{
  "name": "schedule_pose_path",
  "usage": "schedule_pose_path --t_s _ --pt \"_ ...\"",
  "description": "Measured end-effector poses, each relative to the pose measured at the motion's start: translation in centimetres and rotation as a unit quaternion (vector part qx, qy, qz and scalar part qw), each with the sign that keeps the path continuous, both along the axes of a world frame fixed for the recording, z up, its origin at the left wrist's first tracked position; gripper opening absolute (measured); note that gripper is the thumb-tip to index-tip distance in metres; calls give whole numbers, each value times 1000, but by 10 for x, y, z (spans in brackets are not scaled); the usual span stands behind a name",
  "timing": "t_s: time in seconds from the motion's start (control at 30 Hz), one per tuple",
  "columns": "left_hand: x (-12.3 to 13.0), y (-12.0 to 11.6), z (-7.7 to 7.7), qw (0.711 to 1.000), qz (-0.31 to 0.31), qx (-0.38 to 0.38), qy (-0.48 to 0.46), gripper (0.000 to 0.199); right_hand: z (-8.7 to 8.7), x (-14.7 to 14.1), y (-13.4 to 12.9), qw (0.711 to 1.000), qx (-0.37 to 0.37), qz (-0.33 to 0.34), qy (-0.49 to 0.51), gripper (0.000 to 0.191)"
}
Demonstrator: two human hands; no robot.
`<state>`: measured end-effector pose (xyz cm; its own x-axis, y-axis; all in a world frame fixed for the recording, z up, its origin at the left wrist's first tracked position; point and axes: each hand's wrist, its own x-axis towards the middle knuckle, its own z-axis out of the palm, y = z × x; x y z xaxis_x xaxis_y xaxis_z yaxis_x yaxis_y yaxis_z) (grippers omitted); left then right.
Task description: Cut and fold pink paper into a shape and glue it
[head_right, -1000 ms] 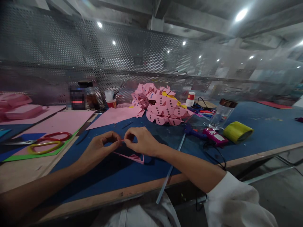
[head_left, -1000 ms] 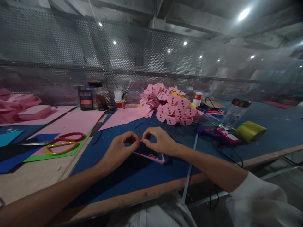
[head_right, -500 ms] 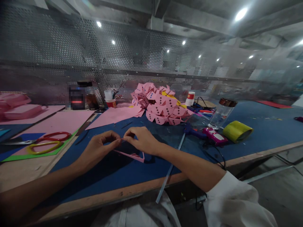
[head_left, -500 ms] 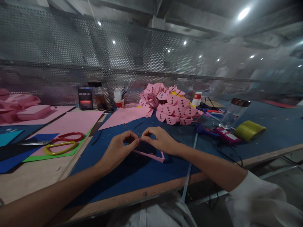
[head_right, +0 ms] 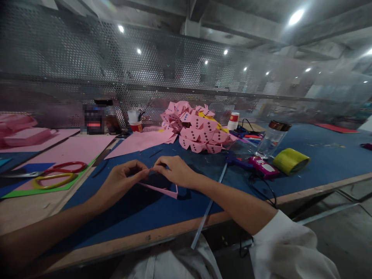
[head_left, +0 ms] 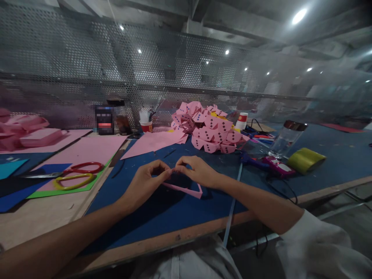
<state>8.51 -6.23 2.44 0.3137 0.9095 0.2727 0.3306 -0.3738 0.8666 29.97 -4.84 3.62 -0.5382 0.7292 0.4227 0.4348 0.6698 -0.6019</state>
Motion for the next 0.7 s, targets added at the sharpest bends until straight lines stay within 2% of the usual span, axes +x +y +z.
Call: schedule_pose_path --t_s 0.17,0.4,0.57,0.7 --pt "1 0 0 1000 -7 -15 -20 25 1 -2 0 1000 16 -3 -15 19" --pt "1 2 -2 999 -9 -23 -29 26 4 0 -4 999 -42 19 17 24" --pt "-1 3 -5 999 -25 -19 -20 25 1 -1 -2 999 -11 19 29 15" --pt "-1 2 -5 1000 -25 -15 -11 27 -1 -1 1 999 17 1 30 15"
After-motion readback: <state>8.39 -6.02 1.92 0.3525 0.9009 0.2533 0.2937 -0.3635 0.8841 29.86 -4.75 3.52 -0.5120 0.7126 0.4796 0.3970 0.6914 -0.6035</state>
